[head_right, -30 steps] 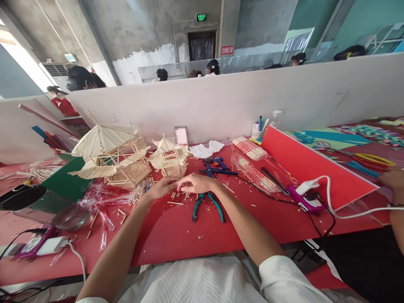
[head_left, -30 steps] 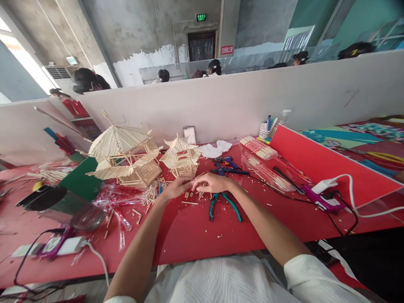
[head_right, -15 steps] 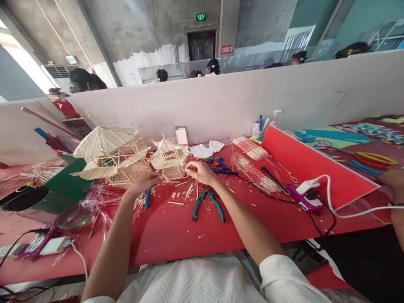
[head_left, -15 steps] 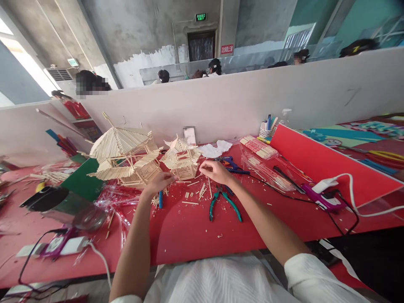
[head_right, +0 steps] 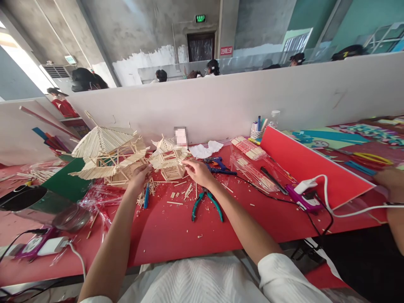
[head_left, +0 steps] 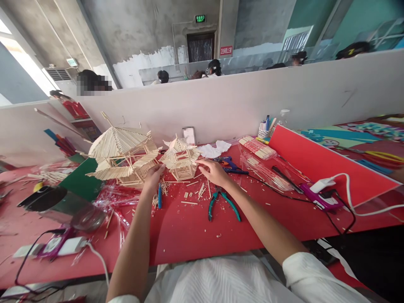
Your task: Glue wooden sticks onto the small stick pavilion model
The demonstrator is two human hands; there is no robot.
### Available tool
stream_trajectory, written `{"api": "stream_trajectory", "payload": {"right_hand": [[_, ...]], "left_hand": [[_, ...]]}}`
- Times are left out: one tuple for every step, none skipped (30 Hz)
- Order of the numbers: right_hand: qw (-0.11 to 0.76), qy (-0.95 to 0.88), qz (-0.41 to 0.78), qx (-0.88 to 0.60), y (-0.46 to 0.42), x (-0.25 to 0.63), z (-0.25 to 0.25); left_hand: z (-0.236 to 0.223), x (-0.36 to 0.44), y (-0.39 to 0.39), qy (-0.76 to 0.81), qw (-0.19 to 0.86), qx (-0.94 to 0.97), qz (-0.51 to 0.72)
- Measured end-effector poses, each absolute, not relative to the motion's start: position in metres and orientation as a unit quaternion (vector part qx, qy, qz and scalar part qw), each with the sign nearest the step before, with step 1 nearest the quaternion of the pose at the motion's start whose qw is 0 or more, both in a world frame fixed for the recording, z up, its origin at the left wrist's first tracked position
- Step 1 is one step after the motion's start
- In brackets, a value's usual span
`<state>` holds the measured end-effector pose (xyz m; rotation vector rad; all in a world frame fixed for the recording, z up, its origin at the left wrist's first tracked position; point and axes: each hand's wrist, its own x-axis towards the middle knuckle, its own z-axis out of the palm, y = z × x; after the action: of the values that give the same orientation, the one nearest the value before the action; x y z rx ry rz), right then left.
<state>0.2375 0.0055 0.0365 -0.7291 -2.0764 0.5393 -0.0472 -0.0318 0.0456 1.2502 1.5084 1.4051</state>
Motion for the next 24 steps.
{"api": "stream_trajectory", "payload": {"right_hand": [[0.421,-0.831,0.213,-0.295,0.005,0.238,0.037],[0.418,-0.832,0.210,-0.299,0.005,0.238,0.037],[0.414,-0.834,0.207,-0.302,0.005,0.238,0.037],[0.411,-0.835,0.203,-0.303,0.005,0.238,0.037],[0.410,-0.837,0.197,-0.305,0.005,0.238,0.037],[0.411,-0.838,0.189,-0.306,0.005,0.238,0.036],[0.414,-0.837,0.180,-0.309,0.005,0.238,0.036],[0.418,-0.835,0.170,-0.313,0.005,0.238,0.036],[0.423,-0.832,0.160,-0.320,0.006,0.238,0.035],[0.427,-0.828,0.154,-0.329,0.007,0.239,0.035],[0.429,-0.824,0.151,-0.338,0.008,0.240,0.035],[0.430,-0.820,0.150,-0.347,0.009,0.241,0.035],[0.430,-0.815,0.151,-0.357,0.011,0.242,0.035],[0.431,-0.811,0.152,-0.366,0.012,0.244,0.035],[0.432,-0.806,0.152,-0.374,0.014,0.246,0.035],[0.434,-0.803,0.151,-0.380,0.015,0.247,0.035],[0.435,-0.800,0.151,-0.384,0.017,0.248,0.035],[0.437,-0.798,0.151,-0.386,0.018,0.249,0.035],[0.438,-0.798,0.152,-0.385,0.019,0.250,0.035],[0.439,-0.798,0.152,-0.383,0.019,0.250,0.035],[0.441,-0.798,0.152,-0.381,0.019,0.251,0.035],[0.442,-0.799,0.151,-0.379,0.019,0.251,0.035],[0.443,-0.799,0.151,-0.378,0.019,0.251,0.034],[0.443,-0.800,0.151,-0.376,0.019,0.251,0.034]], "left_hand": [[0.045,-0.046,-0.032,0.577,0.375,0.469,0.553],[0.045,-0.046,-0.032,0.569,0.394,0.450,0.565],[0.046,-0.045,-0.032,0.561,0.410,0.432,0.576],[0.046,-0.044,-0.032,0.554,0.421,0.420,0.583],[0.046,-0.043,-0.032,0.547,0.429,0.412,0.589],[0.047,-0.042,-0.032,0.540,0.434,0.406,0.596],[0.047,-0.040,-0.032,0.534,0.439,0.403,0.600],[0.047,-0.039,-0.032,0.528,0.444,0.400,0.603],[0.047,-0.038,-0.033,0.523,0.451,0.400,0.602],[0.047,-0.036,-0.034,0.519,0.459,0.403,0.598],[0.047,-0.035,-0.035,0.515,0.469,0.409,0.590],[0.047,-0.033,-0.036,0.509,0.479,0.419,0.579],[0.047,-0.031,-0.037,0.504,0.487,0.432,0.568],[0.047,-0.030,-0.038,0.498,0.493,0.446,0.557],[0.047,-0.028,-0.039,0.493,0.496,0.459,0.548],[0.047,-0.026,-0.039,0.488,0.497,0.469,0.542],[0.047,-0.025,-0.040,0.485,0.498,0.476,0.539],[0.047,-0.024,-0.040,0.484,0.499,0.479,0.537],[0.047,-0.024,-0.040,0.484,0.499,0.480,0.535],[0.046,-0.024,-0.040,0.485,0.499,0.479,0.535],[0.045,-0.025,-0.039,0.487,0.499,0.478,0.534],[0.045,-0.025,-0.039,0.488,0.498,0.477,0.535],[0.044,-0.026,-0.038,0.488,0.497,0.478,0.535],[0.043,-0.026,-0.038,0.487,0.497,0.480,0.535]]}}
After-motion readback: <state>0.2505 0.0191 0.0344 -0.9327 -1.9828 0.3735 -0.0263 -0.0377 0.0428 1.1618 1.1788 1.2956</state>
